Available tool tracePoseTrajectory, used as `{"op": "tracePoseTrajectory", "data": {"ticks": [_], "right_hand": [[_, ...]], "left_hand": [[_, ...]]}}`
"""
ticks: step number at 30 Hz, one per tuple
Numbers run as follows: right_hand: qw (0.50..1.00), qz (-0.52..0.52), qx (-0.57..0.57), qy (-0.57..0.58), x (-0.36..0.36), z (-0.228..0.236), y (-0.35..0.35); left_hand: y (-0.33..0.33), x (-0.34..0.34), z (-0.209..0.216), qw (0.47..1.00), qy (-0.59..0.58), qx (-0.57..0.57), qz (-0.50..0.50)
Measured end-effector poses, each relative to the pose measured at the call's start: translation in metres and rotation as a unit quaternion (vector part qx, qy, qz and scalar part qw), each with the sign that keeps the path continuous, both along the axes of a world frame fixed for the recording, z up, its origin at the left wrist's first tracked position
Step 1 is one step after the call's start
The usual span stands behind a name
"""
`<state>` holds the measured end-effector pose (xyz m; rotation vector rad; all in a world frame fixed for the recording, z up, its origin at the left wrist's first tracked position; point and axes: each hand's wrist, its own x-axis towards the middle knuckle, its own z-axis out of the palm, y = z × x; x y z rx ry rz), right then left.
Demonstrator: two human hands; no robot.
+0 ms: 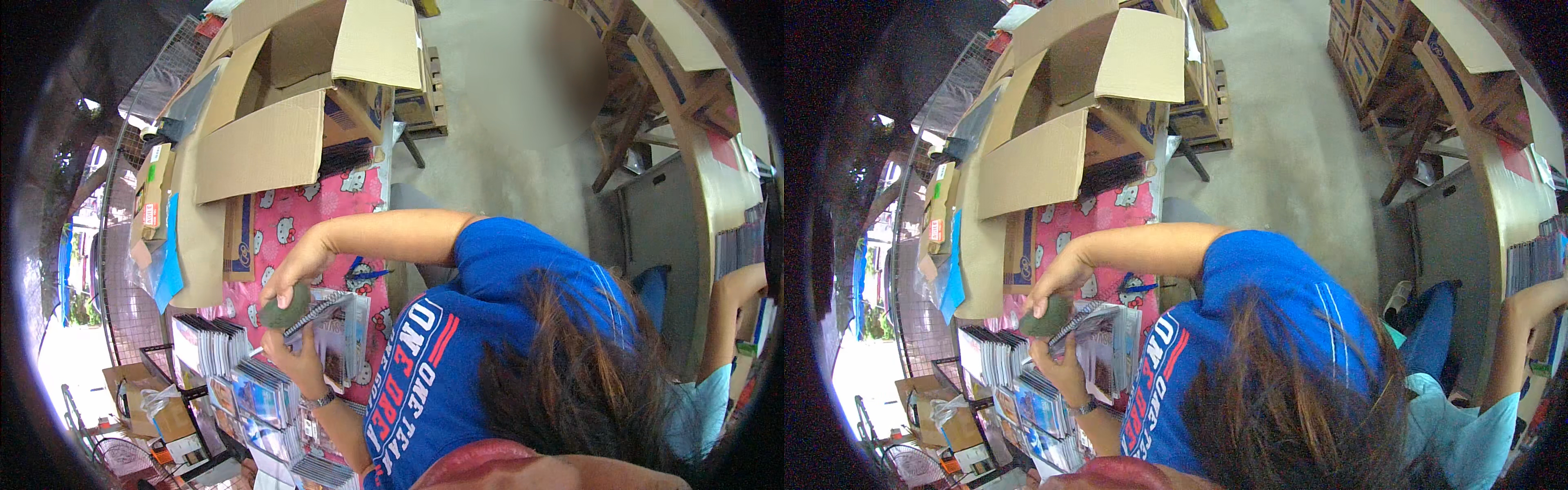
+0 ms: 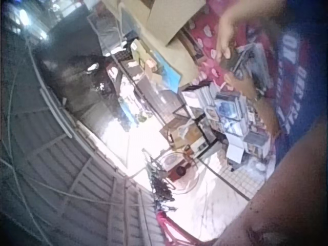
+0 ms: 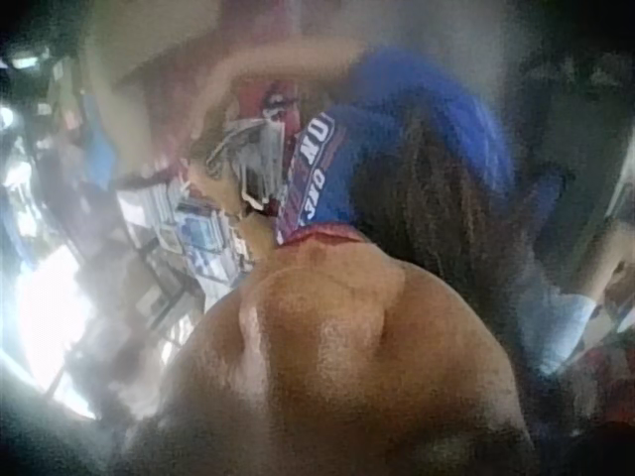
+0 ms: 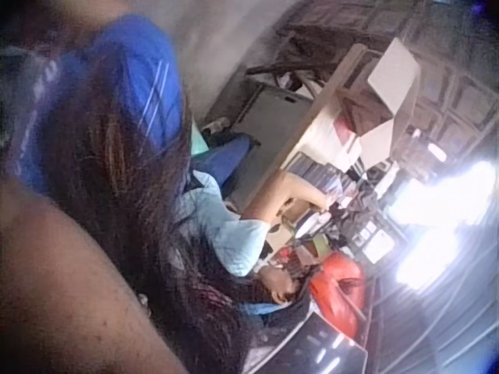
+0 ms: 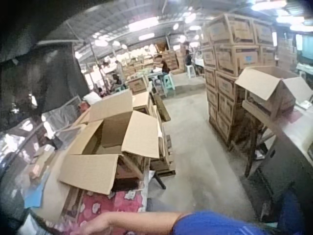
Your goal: The person places printed pages onto the wire spirals of several calendars and uses a tool to crimp the ends of the wires.
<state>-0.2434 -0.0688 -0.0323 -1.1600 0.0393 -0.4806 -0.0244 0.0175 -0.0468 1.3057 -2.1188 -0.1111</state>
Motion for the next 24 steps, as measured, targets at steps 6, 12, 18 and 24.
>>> {"op": "tracePoseTrajectory", "data": {"ticks": [6,12,18,24], "right_hand": [[0.985,-0.005,-0.153,0.083,0.006,-0.002,-0.011],[0.963,-0.019,-0.253,0.089,0.022,-0.028,-0.046],[0.96,0.052,-0.254,0.108,0.045,-0.017,-0.053],[0.96,0.002,-0.258,0.106,0.038,-0.01,-0.056]], "left_hand": [[-0.004,0.002,0.0,1.0,0.015,-0.014,-0.007],[-0.017,0.005,0.004,0.997,-0.067,-0.037,0.005],[-0.025,0.042,0.009,0.996,-0.09,0.012,0.002],[-0.027,0.025,0.009,0.999,-0.028,-0.004,0.022]]}}
